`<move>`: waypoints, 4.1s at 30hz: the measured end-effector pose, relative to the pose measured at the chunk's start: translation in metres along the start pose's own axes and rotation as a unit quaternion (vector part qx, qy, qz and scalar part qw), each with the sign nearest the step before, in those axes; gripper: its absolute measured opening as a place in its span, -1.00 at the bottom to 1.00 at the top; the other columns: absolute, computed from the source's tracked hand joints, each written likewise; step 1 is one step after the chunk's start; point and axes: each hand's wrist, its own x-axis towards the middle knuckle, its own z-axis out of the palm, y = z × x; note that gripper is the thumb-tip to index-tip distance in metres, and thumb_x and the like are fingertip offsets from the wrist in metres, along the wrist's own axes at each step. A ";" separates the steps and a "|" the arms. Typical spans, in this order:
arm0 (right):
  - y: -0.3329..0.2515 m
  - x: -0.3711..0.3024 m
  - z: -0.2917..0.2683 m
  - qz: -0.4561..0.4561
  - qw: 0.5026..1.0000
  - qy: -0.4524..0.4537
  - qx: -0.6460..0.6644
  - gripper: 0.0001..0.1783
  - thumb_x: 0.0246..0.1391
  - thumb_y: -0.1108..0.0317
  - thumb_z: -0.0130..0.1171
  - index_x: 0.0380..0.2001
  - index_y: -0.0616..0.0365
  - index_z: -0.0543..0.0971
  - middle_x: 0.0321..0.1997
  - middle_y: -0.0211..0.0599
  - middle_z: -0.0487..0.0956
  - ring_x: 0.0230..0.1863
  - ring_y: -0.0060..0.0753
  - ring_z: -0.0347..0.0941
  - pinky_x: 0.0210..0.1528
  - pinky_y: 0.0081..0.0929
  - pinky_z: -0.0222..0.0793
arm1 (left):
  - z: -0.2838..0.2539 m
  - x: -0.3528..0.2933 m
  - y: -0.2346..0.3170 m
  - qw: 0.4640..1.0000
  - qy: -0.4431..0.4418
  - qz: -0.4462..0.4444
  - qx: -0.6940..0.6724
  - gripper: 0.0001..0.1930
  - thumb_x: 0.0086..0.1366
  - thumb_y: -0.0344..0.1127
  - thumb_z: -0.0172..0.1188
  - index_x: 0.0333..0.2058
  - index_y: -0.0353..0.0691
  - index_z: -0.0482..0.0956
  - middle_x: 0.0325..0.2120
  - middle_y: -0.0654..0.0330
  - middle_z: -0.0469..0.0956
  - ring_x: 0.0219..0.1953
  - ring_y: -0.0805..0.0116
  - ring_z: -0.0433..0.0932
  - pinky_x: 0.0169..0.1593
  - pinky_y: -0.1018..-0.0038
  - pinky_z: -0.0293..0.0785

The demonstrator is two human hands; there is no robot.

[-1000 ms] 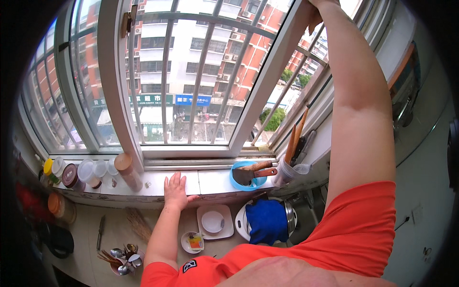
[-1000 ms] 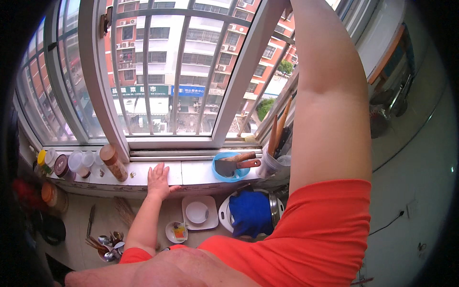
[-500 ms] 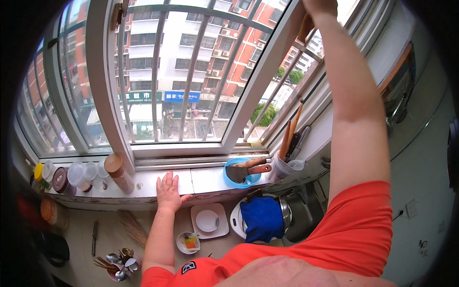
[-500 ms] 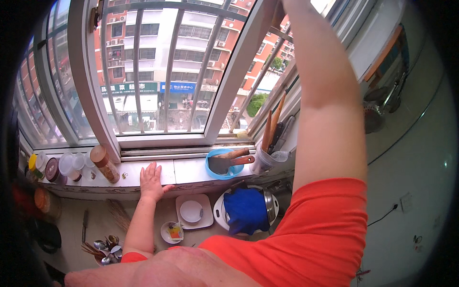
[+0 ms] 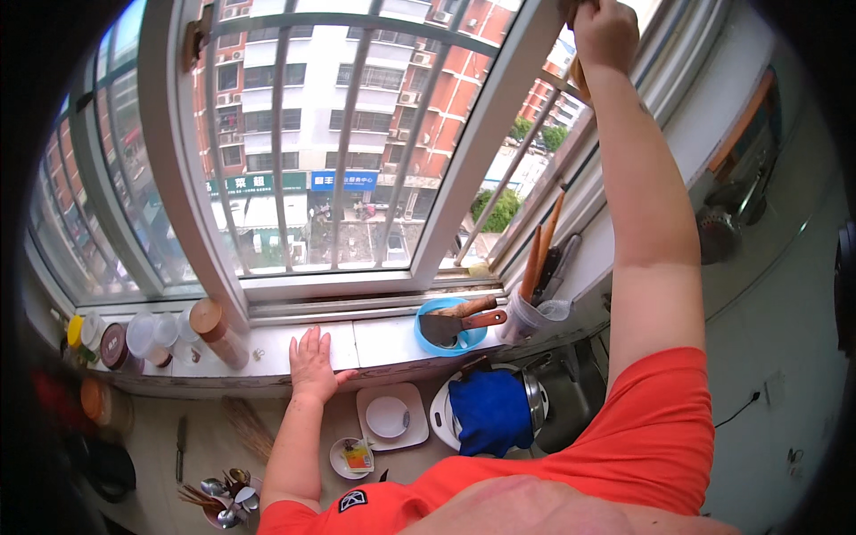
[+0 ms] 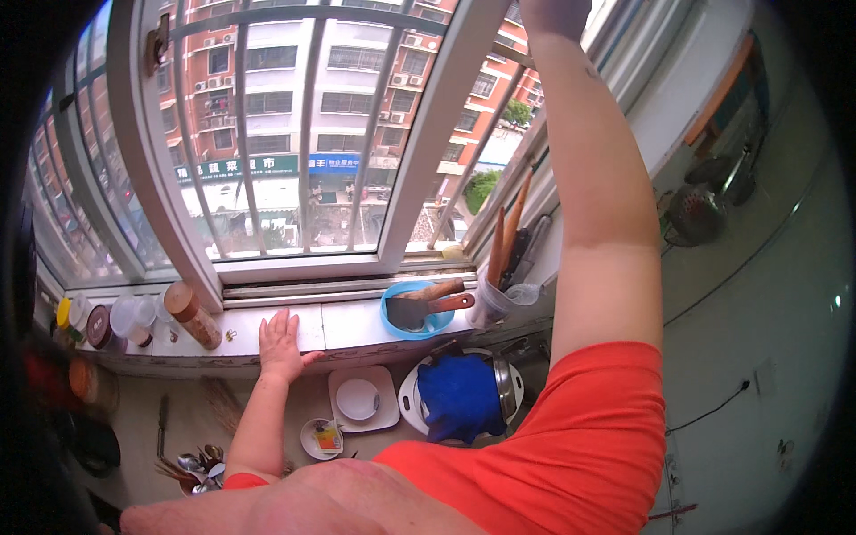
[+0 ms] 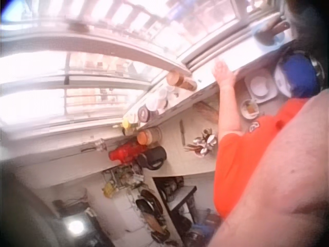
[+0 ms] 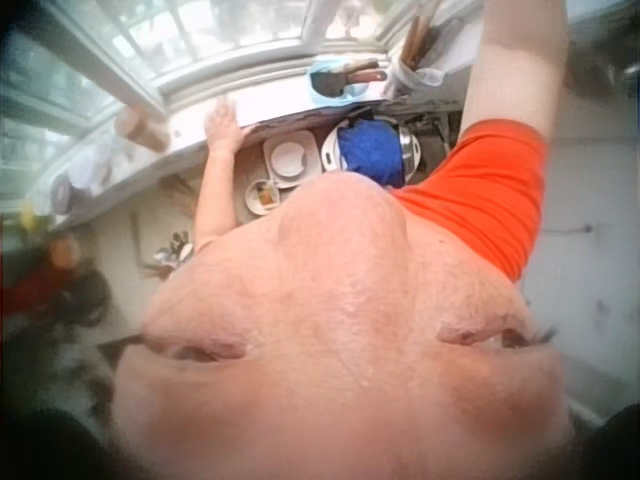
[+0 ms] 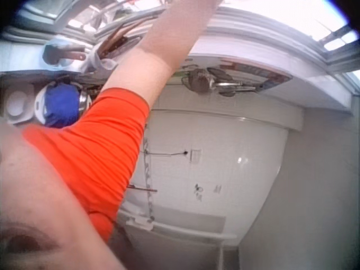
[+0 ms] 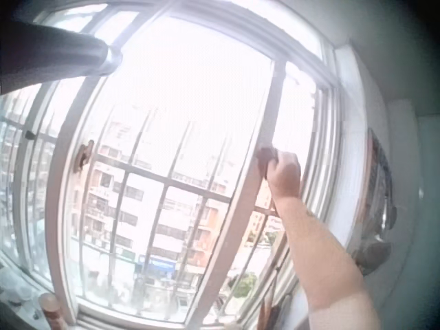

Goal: The person wipes the kitchen countertop and window sill with a cloth, then washes chopsticks in the sink. They move items like a bowl and utensil holder to reach different areas, wipe multiple surfaces, and rinse the chopsticks under running water.

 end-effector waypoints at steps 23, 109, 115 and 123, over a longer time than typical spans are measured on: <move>-0.044 0.081 -0.018 0.171 0.967 -0.149 0.115 -0.77 0.09 0.43 0.05 -0.27 0.26 0.65 -0.21 0.10 0.60 -0.11 0.07 0.53 -0.01 -0.18 0.45 | -0.002 -0.004 -0.005 1.000 0.008 -0.013 0.010 0.01 -0.07 0.36 0.32 0.23 -0.22 0.27 0.31 0.06 0.13 0.40 0.19 -0.01 0.45 0.14 -0.25; -0.146 -0.359 -0.348 0.288 0.753 -0.581 0.111 -0.86 0.12 0.39 -0.01 -0.34 0.19 0.50 -0.30 -0.03 0.61 -0.29 -0.03 0.63 -0.27 -0.17 0.57 | 0.034 -0.377 0.093 0.548 -0.033 -0.412 -0.727 -0.70 0.35 -0.22 0.13 -0.05 -0.28 0.51 -0.17 0.19 0.57 -0.17 0.33 0.58 -0.08 0.38 0.54; -0.136 -0.337 -0.344 0.252 0.743 -0.616 0.077 -0.57 0.00 0.08 0.27 -0.21 0.22 0.56 -0.20 -0.10 0.58 -0.12 -0.09 0.57 -0.09 -0.19 0.47 | 0.032 -0.375 0.091 0.540 -0.036 -0.422 -0.727 -0.70 0.35 -0.21 0.14 -0.05 -0.28 0.51 -0.17 0.18 0.57 -0.18 0.32 0.59 -0.10 0.37 0.55; -0.110 -0.324 -0.348 0.028 0.805 -0.567 0.171 -0.19 -0.16 -0.34 0.27 -0.03 0.11 0.54 0.16 -0.23 0.46 0.28 -0.16 0.24 0.34 0.00 0.02 | 0.050 -0.385 0.080 0.510 -0.006 -0.431 -0.745 -0.68 0.35 -0.21 0.13 -0.04 -0.30 0.51 -0.16 0.15 0.58 -0.16 0.29 0.60 -0.10 0.34 0.57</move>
